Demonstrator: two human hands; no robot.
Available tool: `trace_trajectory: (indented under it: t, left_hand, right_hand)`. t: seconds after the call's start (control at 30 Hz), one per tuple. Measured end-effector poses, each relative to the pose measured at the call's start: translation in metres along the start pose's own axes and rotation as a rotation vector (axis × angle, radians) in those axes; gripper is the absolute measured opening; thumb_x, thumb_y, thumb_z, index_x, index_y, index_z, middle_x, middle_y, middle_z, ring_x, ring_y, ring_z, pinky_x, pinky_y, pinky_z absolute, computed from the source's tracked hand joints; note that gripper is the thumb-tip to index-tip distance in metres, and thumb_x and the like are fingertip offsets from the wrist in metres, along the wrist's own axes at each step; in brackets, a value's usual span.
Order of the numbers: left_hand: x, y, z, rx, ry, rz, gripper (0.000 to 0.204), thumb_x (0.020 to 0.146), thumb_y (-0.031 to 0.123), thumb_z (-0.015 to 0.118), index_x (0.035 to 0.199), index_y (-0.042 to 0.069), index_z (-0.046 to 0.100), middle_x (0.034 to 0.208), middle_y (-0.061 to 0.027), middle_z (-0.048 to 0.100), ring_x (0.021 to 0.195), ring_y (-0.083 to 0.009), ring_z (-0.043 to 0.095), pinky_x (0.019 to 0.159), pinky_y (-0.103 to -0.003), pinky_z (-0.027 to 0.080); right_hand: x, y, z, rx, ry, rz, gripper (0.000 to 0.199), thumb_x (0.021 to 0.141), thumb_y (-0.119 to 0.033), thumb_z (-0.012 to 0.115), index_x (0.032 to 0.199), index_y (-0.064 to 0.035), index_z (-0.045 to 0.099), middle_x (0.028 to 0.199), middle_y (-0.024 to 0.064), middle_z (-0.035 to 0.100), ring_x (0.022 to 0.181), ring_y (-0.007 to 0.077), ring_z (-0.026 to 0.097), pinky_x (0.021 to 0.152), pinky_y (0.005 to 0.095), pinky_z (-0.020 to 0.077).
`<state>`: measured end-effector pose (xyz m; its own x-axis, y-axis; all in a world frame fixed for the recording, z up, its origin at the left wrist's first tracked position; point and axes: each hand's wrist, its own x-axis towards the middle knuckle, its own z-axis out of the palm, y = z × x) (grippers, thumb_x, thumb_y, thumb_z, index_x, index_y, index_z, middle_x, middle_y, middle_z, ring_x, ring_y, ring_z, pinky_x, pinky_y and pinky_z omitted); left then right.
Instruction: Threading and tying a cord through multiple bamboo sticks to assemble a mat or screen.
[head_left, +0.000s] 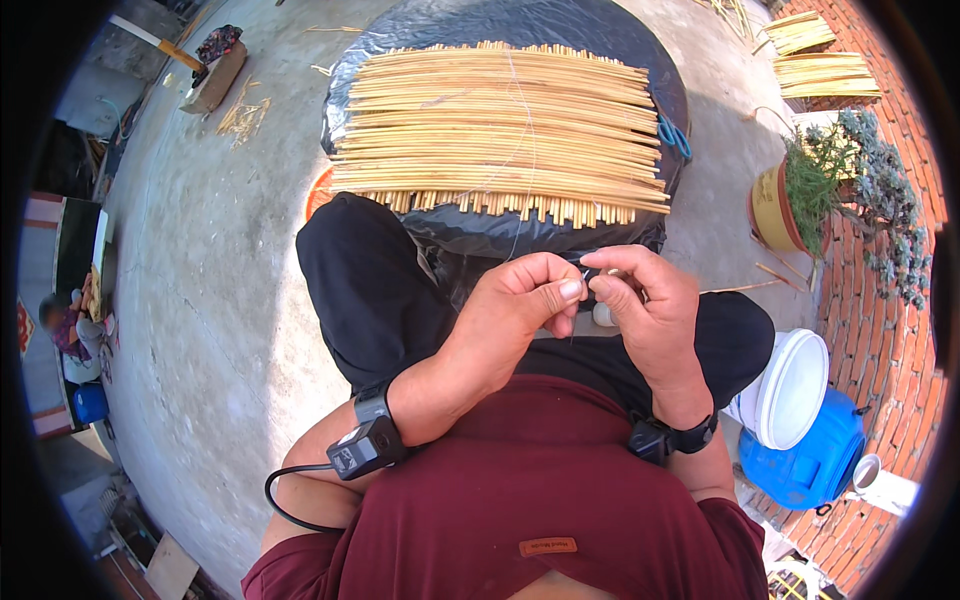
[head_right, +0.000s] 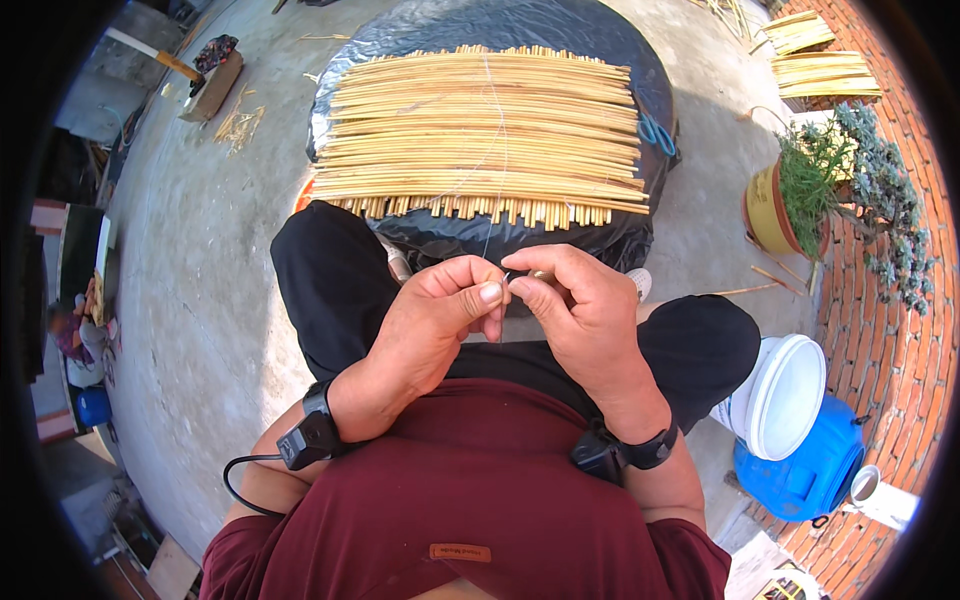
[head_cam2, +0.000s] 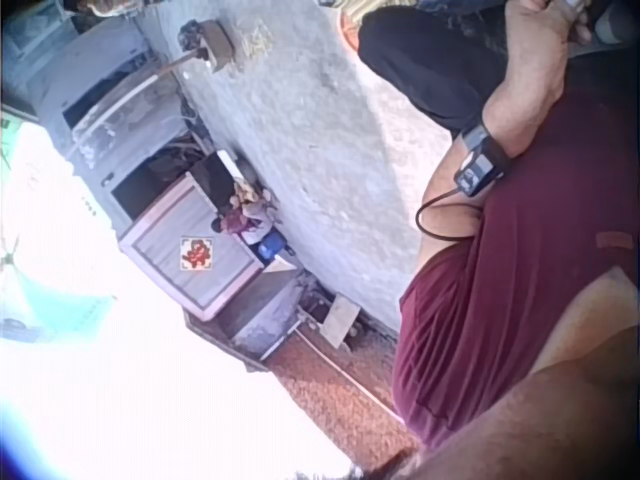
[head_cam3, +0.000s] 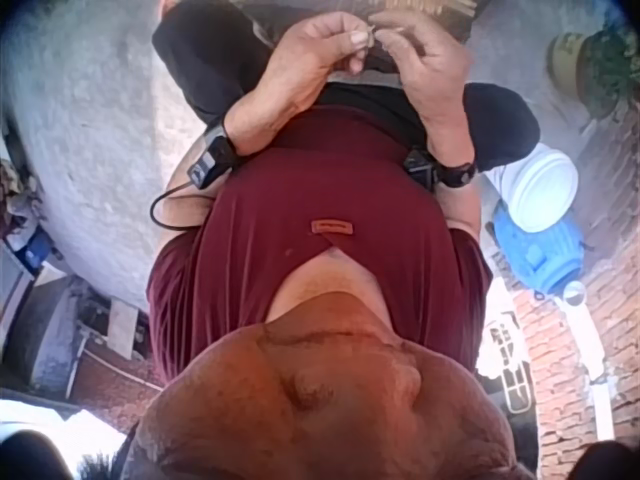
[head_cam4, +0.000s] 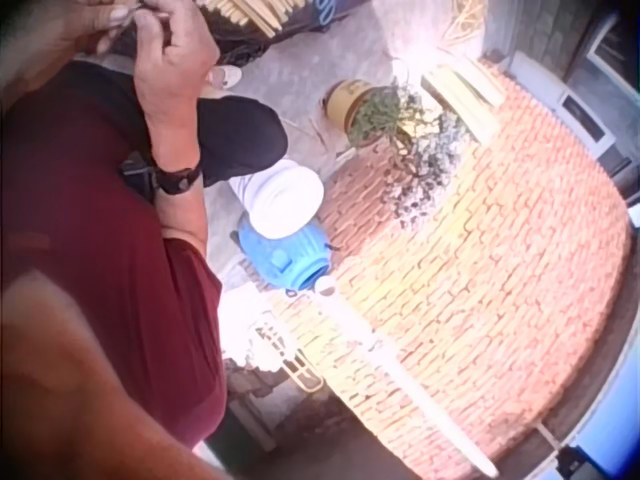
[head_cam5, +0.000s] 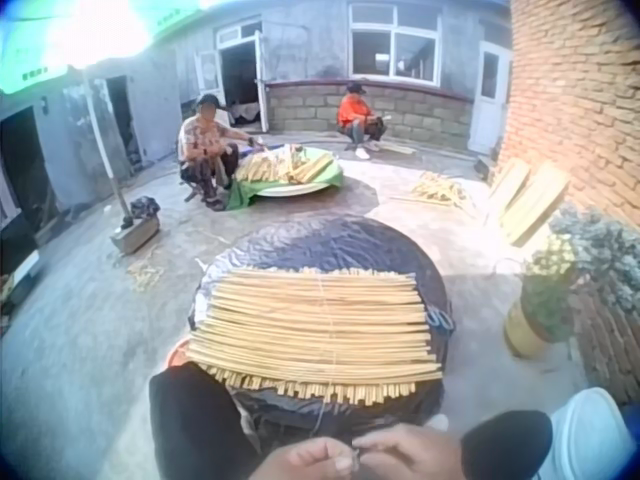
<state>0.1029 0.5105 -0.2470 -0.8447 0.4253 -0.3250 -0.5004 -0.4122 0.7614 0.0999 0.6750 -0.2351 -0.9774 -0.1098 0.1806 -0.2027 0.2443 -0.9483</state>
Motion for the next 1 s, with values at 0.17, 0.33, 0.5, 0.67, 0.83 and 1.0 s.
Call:
trace_trajectory:
  t: [0.17, 0.33, 0.5, 0.67, 0.83, 1.0]
  left_hand:
    - [0.0, 0.003, 0.0, 0.003, -0.048, -0.082, 0.008, 0.088, 0.013, 0.061, 0.089, 0.005, 0.061, 0.074, -0.0008, 0.058, 0.062, -0.0087, 0.053, 0.059, -0.022, 0.044]
    - [-0.001, 0.001, 0.002, -0.119, -0.057, -0.149, 0.008, 0.086, 0.011, 0.063, 0.089, 0.004, 0.061, 0.072, -0.0018, 0.058, 0.058, -0.009, 0.052, 0.055, -0.024, 0.044]
    - [0.002, -0.005, 0.002, -0.346, -0.047, -0.086, 0.006, 0.087, 0.011, 0.06, 0.087, 0.005, 0.059, 0.068, -0.0028, 0.056, 0.056, -0.0101, 0.051, 0.053, -0.028, 0.041]
    - [0.001, -0.006, 0.001, -0.419, -0.143, -0.073, 0.01, 0.089, 0.014, 0.055, 0.085, 0.005, 0.056, 0.062, -0.0037, 0.055, 0.05, -0.0111, 0.049, 0.047, -0.028, 0.04]
    - [0.001, -0.005, -0.006, 0.098, 0.104, 0.032, 0.011, 0.09, 0.014, 0.054, 0.083, 0.006, 0.054, 0.057, -0.0023, 0.055, 0.041, -0.0076, 0.049, 0.035, -0.019, 0.036]
    - [0.002, 0.004, -0.014, 0.587, 0.253, 0.191, 0.013, 0.091, 0.015, 0.053, 0.082, 0.006, 0.055, 0.054, 0.0019, 0.053, 0.041, -0.003, 0.046, 0.035, -0.019, 0.033]
  right_hand:
    - [0.001, 0.006, -0.001, -0.092, -0.017, 0.049, 0.004, 0.083, 0.0, 0.061, 0.087, -0.0013, 0.06, 0.067, 0.0021, 0.059, 0.056, 0.0066, 0.053, 0.052, 0.0202, 0.0416]
    - [0.001, 0.03, 0.001, -0.201, 0.13, -0.196, 0.032, 0.076, 0.006, 0.064, 0.103, -0.0044, 0.051, 0.084, 0.0077, 0.061, 0.063, 0.0101, 0.057, 0.05, 0.0225, 0.0419]
    - [-0.01, 0.035, 0.004, -0.189, 0.047, -0.686, 0.035, 0.071, -0.003, 0.074, 0.101, -0.0072, 0.056, 0.093, 0.0136, 0.06, 0.072, 0.0178, 0.062, 0.057, 0.0245, 0.0486]
    - [-0.012, 0.026, 0.004, 0.025, 0.035, -0.511, 0.016, 0.074, -0.011, 0.073, 0.085, -0.0049, 0.062, 0.09, 0.0126, 0.06, 0.074, 0.0193, 0.061, 0.06, 0.0264, 0.0498]
    - [-0.017, 0.025, -0.005, 0.267, 0.046, -0.366, 0.016, 0.077, -0.014, 0.071, 0.081, -0.0017, 0.061, 0.087, 0.0125, 0.06, 0.07, 0.0161, 0.06, 0.061, 0.0251, 0.0498]
    - [-0.022, 0.03, -0.022, 0.447, 0.156, -0.346, 0.016, 0.082, -0.015, 0.067, 0.086, -0.0017, 0.059, 0.085, 0.0128, 0.057, 0.066, 0.0156, 0.057, 0.055, 0.0225, 0.0447]
